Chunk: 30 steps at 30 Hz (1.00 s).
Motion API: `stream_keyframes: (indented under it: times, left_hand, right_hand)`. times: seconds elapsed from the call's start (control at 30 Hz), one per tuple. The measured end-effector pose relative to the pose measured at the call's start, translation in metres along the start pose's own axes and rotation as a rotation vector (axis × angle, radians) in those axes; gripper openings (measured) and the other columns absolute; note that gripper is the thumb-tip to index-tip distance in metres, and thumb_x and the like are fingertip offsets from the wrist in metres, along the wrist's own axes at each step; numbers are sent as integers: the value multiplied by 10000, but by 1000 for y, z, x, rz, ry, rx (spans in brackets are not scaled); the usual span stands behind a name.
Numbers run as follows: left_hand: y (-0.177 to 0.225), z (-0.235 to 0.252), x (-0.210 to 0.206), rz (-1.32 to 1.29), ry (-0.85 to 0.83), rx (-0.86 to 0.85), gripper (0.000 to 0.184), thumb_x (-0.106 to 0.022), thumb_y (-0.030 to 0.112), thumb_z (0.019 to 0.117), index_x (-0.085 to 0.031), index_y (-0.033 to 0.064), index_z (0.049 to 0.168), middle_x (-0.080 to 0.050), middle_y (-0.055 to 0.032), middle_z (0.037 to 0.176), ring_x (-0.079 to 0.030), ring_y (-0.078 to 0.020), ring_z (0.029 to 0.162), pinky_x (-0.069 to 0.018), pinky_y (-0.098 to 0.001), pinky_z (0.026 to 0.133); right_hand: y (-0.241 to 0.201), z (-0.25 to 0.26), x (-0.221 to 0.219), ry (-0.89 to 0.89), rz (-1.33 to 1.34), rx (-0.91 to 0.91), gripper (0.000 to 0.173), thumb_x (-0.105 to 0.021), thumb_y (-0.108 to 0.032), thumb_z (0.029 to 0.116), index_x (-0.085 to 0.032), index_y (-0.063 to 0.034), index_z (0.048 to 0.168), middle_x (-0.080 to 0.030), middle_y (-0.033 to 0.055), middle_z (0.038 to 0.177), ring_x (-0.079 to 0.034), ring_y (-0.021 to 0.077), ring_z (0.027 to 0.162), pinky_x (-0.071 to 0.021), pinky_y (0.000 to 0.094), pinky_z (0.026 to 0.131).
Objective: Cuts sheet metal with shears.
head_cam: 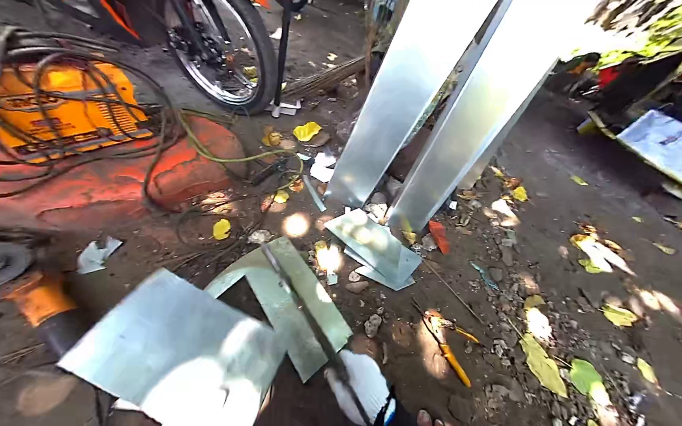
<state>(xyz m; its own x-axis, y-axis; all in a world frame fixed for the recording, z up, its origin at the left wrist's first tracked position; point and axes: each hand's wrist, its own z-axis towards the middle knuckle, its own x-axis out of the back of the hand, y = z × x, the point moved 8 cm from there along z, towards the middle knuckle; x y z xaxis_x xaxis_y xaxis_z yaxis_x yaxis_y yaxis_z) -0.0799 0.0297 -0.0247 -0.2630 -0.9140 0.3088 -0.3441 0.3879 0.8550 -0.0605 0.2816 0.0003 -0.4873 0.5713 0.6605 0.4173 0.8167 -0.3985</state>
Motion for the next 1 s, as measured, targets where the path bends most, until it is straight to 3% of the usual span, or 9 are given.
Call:
stream_keyframes:
  times: [0.07, 0.13, 0.17, 0.27, 0.37, 0.43, 0.63, 0.83, 1.0]
  left_hand:
    - [6, 17, 23, -131, 194, -235, 255, -464, 137, 1061, -603, -69, 1119, -649, -4, 827, -609, -42, 664, -566, -253, 646]
    - [28, 37, 33, -404, 350, -394, 212, -575, 185, 1039, -686, 4, 1039, -692, 38, 768, -642, -43, 624, -582, -253, 597]
    - [42, 48, 34, -553, 316, -457, 169, -604, 169, 1020, -699, 32, 1044, -719, 23, 822, -674, -66, 698, -602, -263, 671]
    - [57, 62, 44, -712, 282, -443, 205, -522, 175, 1052, -692, 83, 1121, -738, -10, 965, -695, -93, 853, -599, -283, 791]
    - [62, 84, 50, -774, 354, -512, 234, -588, 239, 1040, -703, 62, 1141, -739, -83, 976, -703, -177, 863, -604, -368, 789]
    - [64, 93, 44, -702, 385, -504, 220, -636, 252, 1025, -732, 69, 1099, -742, -85, 950, -709, -191, 850, -610, -388, 775]
    - [46, 81, 43, -495, 341, -411, 243, -613, 298, 1040, -724, 141, 1188, -747, -12, 1053, -705, -116, 918, -605, -319, 807]
    - [38, 74, 28, -372, 319, -255, 194, -599, 219, 1041, -677, 93, 1165, -706, 11, 915, -651, -52, 752, -565, -228, 695]
    - [36, 90, 22, -283, 385, -336, 239, -581, 215, 1049, -644, 59, 1218, -710, -12, 1023, -670, -36, 875, -569, -222, 795]
  right_hand:
    - [35, 44, -29, 290, -48, 151, 375, -629, -389, 946, -721, -56, 1093, -741, 141, 958, -730, 311, 906, -586, 523, 811]
    - [45, 57, -34, 392, 24, 231, 383, -633, -374, 940, -717, -46, 1120, -744, 124, 991, -732, 281, 927, -592, 506, 846]
    - [44, 56, -33, 418, 73, 280, 374, -647, -318, 933, -706, -28, 1161, -746, 128, 1017, -732, 271, 944, -597, 496, 867]
    - [36, 48, -58, 337, 209, 399, 394, -636, -198, 933, -650, 4, 1271, -740, 131, 1083, -725, 242, 996, -596, 474, 912]
    - [33, 47, -95, 188, 349, 434, 383, -630, -156, 910, -657, -9, 1263, -738, 105, 1106, -715, 202, 1022, -588, 444, 930]
    - [37, 47, -118, 86, 416, 416, 332, -638, -145, 920, -672, -42, 1234, -739, 70, 1098, -709, 161, 1013, -591, 401, 928]
    - [44, 42, -148, -12, 524, 437, 342, -606, -126, 919, -665, -13, 1236, -742, 64, 1123, -700, 116, 1054, -576, 349, 970]
    - [48, 48, -151, -9, 498, 441, 343, -603, -135, 921, -665, -22, 1239, -738, 59, 1119, -698, 115, 1043, -576, 342, 955]
    - [44, 48, -150, -39, 483, 403, 357, -615, -130, 911, -659, -5, 1243, -734, 70, 1129, -695, 124, 1053, -569, 338, 967]
